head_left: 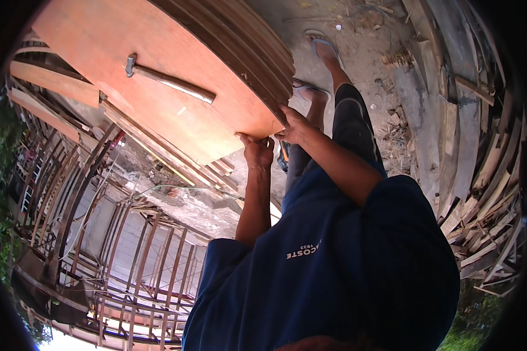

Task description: The person hammers nails into a large curved wooden plank and then picks up a handsaw.

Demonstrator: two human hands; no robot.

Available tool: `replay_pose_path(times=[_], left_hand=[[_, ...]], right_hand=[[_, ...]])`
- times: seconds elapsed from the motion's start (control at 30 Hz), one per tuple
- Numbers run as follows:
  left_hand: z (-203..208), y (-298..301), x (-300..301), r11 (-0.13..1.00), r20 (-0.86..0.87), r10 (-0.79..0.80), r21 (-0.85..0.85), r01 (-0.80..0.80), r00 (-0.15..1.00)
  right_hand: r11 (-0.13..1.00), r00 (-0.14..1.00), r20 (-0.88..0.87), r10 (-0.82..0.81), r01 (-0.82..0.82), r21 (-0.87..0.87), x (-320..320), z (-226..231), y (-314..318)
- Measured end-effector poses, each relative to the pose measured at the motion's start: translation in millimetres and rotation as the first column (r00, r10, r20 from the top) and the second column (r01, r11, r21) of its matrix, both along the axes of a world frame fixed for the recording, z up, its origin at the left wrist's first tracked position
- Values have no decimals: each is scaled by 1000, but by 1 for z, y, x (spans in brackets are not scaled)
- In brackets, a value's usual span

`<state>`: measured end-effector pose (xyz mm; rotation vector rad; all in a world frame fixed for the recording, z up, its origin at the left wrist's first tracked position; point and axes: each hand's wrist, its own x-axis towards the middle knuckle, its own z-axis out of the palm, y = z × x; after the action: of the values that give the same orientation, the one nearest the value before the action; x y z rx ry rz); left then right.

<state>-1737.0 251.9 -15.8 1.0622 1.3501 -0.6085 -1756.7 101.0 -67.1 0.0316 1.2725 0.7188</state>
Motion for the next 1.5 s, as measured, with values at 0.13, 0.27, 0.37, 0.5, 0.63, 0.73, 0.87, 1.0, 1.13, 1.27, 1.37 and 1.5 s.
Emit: replay_pose_path(times=[0.13,0.27,0.37,0.5,0.63,0.73,0.87,1.0,1.13,1.27,1.37,1.5], left_hand=[[0,-5,1,998,-32,-46,42,47,998],[1,-10,1,996,5,-80,-28,80,997],[2,-10,-1,999,0,-41,18,41,999],[5,-16,0,998,51,18,67,-21,999],[9,-27,3,984,5,18,175,-19,1000],[-28,39,-49,997,216,-54,70,40,975],[45,-24,-6,101,-308,-916,442,891,256],[39,-5,-4,680,-135,-646,345,647,751],[25,-29,1,943,21,-26,332,18,999],[24,-18,1,947,-85,-126,286,145,988],[11,-22,-1,922,-63,-85,374,102,994],[0,-45,17,860,72,194,467,-205,978]], right_hand=[[997,1000,-15,23,-22,70,-12,-14,9],[985,992,42,117,-121,125,-7,-17,-1],[972,992,58,110,-119,204,-15,-26,5],[981,990,107,89,-106,162,-11,-14,-1],[986,995,53,89,-96,133,-4,-2,-14],[986,995,-22,100,-97,135,4,7,-8],[994,998,-28,-65,67,88,-3,-6,-11],[998,1000,-12,14,-13,67,-6,-3,-8],[982,983,-16,184,-184,-41,-4,5,-12],[961,965,-52,256,-260,-97,-6,0,-2],[944,951,-72,302,-309,-114,-1,4,2],[953,959,-56,277,-282,-112,-7,-6,6]])
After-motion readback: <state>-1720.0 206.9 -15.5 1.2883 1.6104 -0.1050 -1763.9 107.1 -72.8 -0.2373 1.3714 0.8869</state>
